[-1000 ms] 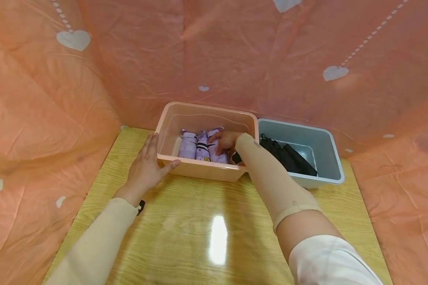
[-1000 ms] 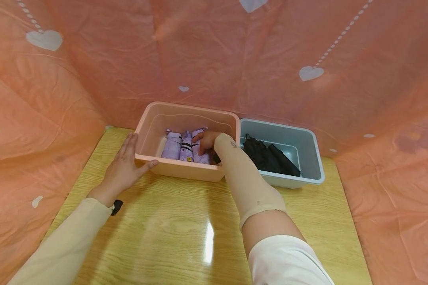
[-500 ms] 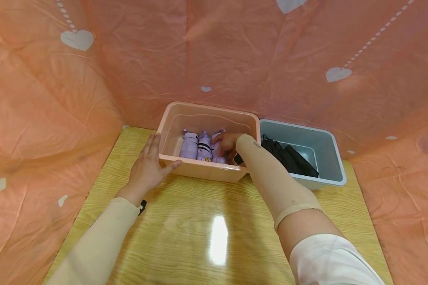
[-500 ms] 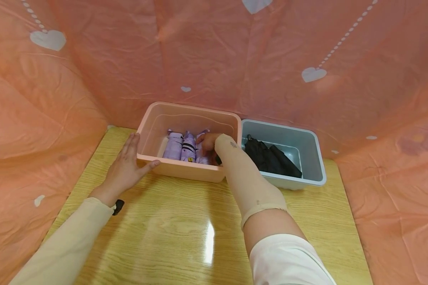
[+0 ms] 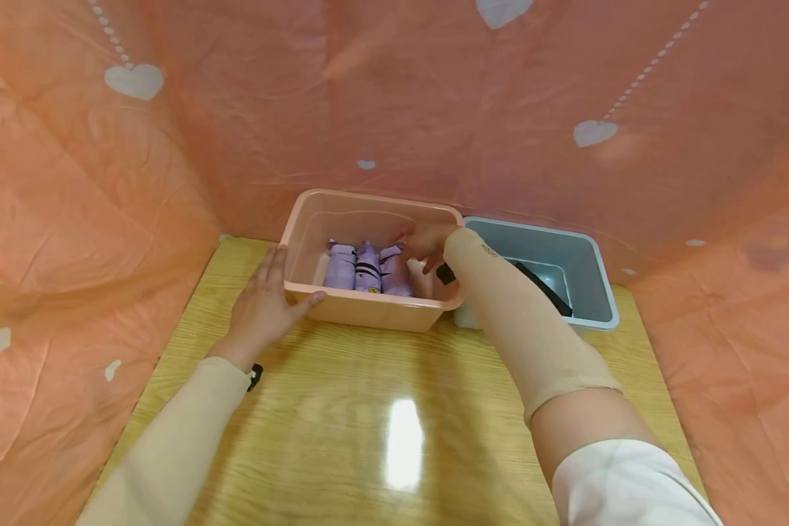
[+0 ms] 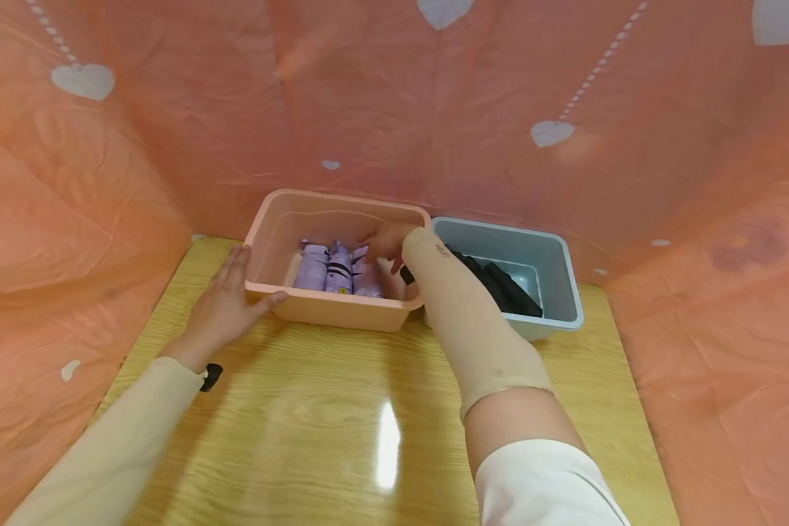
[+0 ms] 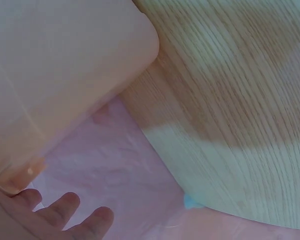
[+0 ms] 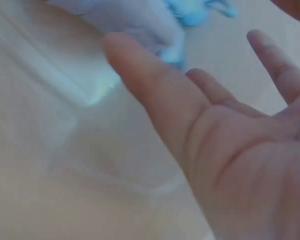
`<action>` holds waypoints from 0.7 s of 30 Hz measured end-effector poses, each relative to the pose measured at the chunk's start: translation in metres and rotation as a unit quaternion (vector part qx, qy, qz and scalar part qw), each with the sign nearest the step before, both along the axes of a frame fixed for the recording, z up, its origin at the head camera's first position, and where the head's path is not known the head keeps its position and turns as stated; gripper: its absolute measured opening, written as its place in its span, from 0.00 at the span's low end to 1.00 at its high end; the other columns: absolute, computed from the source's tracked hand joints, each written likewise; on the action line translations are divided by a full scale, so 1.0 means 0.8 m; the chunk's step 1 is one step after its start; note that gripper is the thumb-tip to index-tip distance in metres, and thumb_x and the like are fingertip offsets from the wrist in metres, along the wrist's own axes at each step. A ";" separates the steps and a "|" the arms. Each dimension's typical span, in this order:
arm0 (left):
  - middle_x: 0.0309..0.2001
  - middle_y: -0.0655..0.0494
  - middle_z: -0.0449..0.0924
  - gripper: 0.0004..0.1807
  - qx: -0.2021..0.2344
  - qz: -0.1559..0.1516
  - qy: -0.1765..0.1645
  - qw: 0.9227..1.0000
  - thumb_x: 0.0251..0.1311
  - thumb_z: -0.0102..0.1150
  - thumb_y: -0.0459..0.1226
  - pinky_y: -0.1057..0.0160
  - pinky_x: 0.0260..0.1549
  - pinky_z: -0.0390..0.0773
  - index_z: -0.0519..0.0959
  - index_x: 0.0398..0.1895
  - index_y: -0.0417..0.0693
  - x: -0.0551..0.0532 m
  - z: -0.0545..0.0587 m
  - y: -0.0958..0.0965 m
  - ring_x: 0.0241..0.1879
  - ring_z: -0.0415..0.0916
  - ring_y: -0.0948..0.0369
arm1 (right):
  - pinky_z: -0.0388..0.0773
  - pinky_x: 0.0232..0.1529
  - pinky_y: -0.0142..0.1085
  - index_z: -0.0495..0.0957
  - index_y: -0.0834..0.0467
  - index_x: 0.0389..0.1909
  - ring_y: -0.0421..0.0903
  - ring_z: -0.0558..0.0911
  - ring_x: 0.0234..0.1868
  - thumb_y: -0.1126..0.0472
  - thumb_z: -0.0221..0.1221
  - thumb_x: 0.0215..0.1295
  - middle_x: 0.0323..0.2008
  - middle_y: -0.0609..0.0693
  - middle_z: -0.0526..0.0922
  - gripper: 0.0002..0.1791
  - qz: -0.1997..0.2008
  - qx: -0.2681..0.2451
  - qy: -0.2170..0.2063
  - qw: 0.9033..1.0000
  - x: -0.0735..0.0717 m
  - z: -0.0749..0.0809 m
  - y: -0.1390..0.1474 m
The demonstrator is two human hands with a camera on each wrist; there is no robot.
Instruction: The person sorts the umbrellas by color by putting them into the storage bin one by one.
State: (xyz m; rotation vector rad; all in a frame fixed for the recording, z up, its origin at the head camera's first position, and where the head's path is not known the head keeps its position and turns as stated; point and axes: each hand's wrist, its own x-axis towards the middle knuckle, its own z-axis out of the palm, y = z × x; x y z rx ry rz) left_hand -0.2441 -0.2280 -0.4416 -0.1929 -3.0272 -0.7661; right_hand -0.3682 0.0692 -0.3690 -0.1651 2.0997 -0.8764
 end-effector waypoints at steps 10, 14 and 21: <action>0.79 0.44 0.25 0.65 -0.018 -0.001 -0.037 0.999 0.54 0.44 0.77 0.26 0.53 0.63 0.32 0.81 0.49 -0.022 0.010 -0.034 0.71 0.43 0.28 | 0.75 0.57 0.53 0.66 0.45 0.73 0.52 0.69 0.67 0.59 0.57 0.72 0.71 0.51 0.65 0.30 0.040 -0.138 0.095 0.985 0.031 0.058 0.017; 0.77 0.43 0.17 0.65 -0.023 0.003 -0.061 0.998 0.53 0.43 0.78 0.23 0.49 0.65 0.31 0.81 0.51 -0.028 0.022 -0.048 0.68 0.43 0.22 | 0.73 0.60 0.49 0.65 0.45 0.73 0.48 0.70 0.68 0.58 0.58 0.72 0.70 0.47 0.66 0.30 0.092 -0.142 0.185 0.968 0.074 0.079 0.036; 0.78 0.48 0.18 0.62 -0.033 -0.009 0.003 0.999 0.58 0.49 0.72 0.27 0.43 0.70 0.29 0.81 0.54 -0.017 0.037 -0.070 0.69 0.44 0.25 | 0.75 0.48 0.45 0.70 0.52 0.70 0.47 0.73 0.60 0.66 0.59 0.69 0.68 0.51 0.68 0.28 0.157 -0.053 0.463 0.871 0.173 0.047 0.095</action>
